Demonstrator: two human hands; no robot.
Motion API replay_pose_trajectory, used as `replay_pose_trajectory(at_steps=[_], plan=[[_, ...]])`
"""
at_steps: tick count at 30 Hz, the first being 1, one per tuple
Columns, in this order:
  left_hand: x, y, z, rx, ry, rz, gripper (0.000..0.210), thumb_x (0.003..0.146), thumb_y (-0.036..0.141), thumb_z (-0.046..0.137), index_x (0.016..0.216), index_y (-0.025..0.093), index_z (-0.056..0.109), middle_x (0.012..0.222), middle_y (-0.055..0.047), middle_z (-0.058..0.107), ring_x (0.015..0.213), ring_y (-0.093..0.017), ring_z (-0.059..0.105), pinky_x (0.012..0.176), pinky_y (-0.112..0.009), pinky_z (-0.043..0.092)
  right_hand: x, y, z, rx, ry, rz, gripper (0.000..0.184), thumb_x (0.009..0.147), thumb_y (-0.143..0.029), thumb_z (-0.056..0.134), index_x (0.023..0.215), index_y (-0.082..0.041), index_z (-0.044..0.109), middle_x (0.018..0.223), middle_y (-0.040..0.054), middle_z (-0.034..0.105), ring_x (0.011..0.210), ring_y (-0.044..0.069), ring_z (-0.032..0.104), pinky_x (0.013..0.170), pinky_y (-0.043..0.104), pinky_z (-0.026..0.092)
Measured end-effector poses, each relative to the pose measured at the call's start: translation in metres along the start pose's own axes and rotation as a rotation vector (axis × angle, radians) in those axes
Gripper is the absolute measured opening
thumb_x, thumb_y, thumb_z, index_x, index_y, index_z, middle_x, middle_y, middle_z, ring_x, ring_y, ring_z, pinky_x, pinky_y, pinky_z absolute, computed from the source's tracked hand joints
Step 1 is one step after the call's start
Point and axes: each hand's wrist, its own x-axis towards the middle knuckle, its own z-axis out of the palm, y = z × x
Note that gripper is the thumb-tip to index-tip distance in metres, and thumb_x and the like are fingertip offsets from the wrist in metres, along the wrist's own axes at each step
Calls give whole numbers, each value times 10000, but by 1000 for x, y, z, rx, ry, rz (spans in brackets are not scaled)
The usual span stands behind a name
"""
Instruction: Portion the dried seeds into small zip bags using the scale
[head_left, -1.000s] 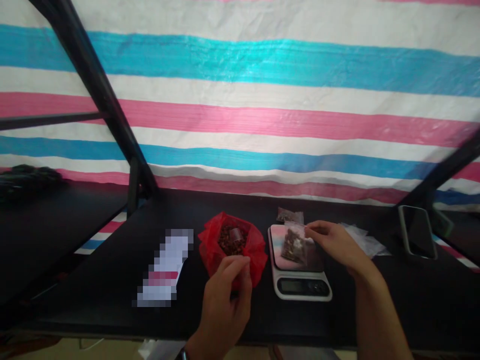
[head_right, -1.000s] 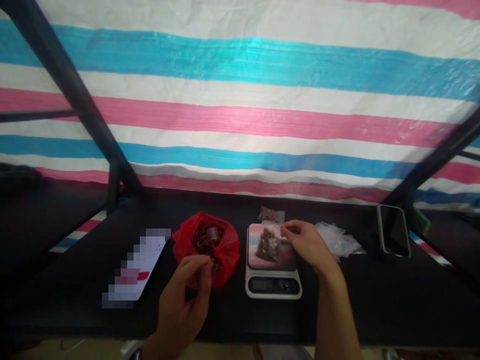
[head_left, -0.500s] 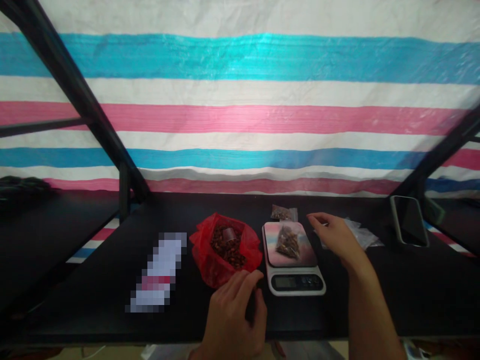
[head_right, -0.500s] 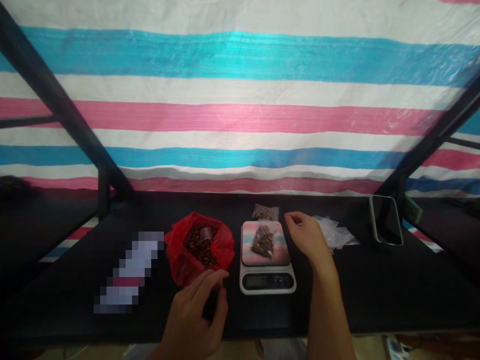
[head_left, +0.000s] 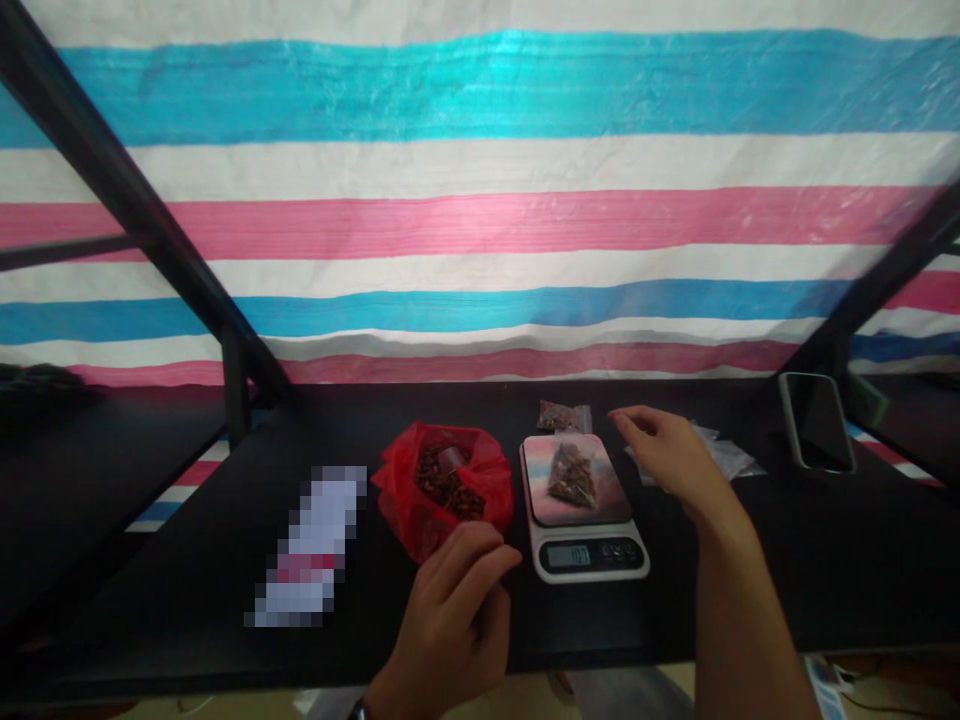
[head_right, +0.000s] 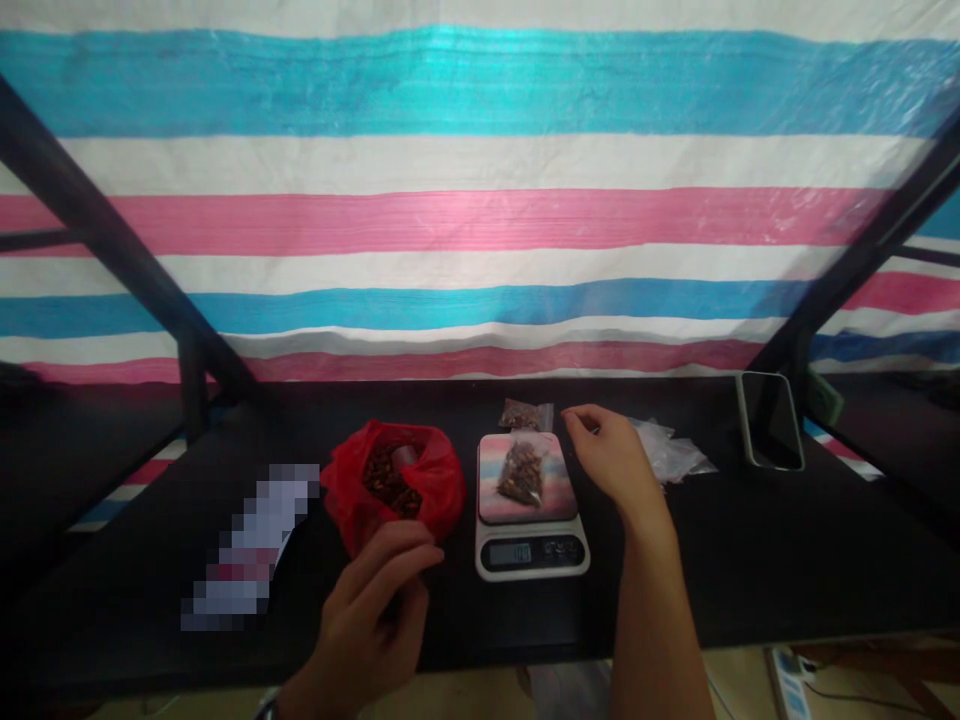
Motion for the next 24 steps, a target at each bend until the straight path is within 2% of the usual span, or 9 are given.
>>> replay_pose_trajectory(at_steps=[2, 5, 8, 10, 12, 14, 18, 20, 24], plan=[[1, -12, -10, 177, 131, -21, 351, 872, -16, 538, 1082, 243, 651, 1007, -66, 700, 998, -218, 696, 906, -356, 585, 0, 0, 0, 3, -1, 0, 358, 904, -395, 588, 1010, -171, 846, 953, 114, 842, 833, 276, 764, 773, 363, 581], [4, -35, -24, 468, 278, -282, 237, 906, 156, 639, 1134, 217, 653, 1124, -125, 661, 1104, -319, 642, 1007, -536, 536, 1, 2, 2, -6, -52, 6, 296, 897, -342, 597, 926, -186, 846, 930, 101, 845, 865, 270, 775, 799, 347, 582], [4, -54, -28, 469, 210, -526, 363, 936, 350, 636, 1253, 175, 622, 1215, -170, 630, 1191, -370, 622, 1036, -577, 538, 1, 3, 6, -6, -118, 13, 238, 878, -293, 623, 848, -195, 838, 906, 90, 850, 857, 265, 784, 771, 325, 579], [1, -60, -26, 398, 138, -626, 388, 940, 386, 606, 1268, 179, 616, 1192, -157, 657, 1133, -354, 660, 1006, -556, 561, 1, 2, 9, -4, -143, 14, 217, 871, -285, 639, 817, -205, 834, 878, 83, 849, 837, 266, 785, 730, 316, 574], [-1, -62, -24, 338, 117, -695, 364, 938, 366, 583, 1256, 192, 623, 1130, -127, 696, 1025, -321, 697, 961, -529, 579, 1, 1, 12, -3, -162, 18, 216, 873, -283, 642, 806, -208, 833, 866, 84, 848, 822, 267, 784, 702, 312, 568], [-1, -62, -22, 301, 164, -738, 341, 929, 335, 581, 1238, 201, 632, 1081, -99, 712, 932, -281, 705, 911, -483, 590, 1, -1, 13, -5, -176, 22, 212, 872, -276, 646, 805, -204, 833, 874, 89, 849, 821, 269, 784, 696, 312, 563], [2, -58, -27, 281, 385, -740, 303, 872, 287, 632, 1162, 201, 652, 1040, -60, 666, 824, -212, 662, 750, -366, 577, 1, -2, 14, -21, -187, 40, 199, 867, -272, 661, 774, -198, 821, 862, 93, 846, 818, 277, 780, 711, 324, 548], [3, -56, -31, 292, 457, -738, 274, 843, 250, 634, 1111, 199, 664, 1023, -47, 636, 778, -184, 624, 657, -315, 543, 2, -2, 14, -31, -188, 53, 214, 870, -293, 668, 735, -203, 807, 825, 93, 837, 799, 280, 774, 702, 331, 535], [2, -55, -36, 380, 431, -691, 235, 821, 176, 601, 1039, 194, 684, 1011, -59, 600, 798, -193, 580, 613, -307, 505, 1, -6, 12, -27, -182, 64, 201, 845, -300, 673, 706, -210, 787, 795, 85, 822, 787, 274, 756, 701, 329, 524]])
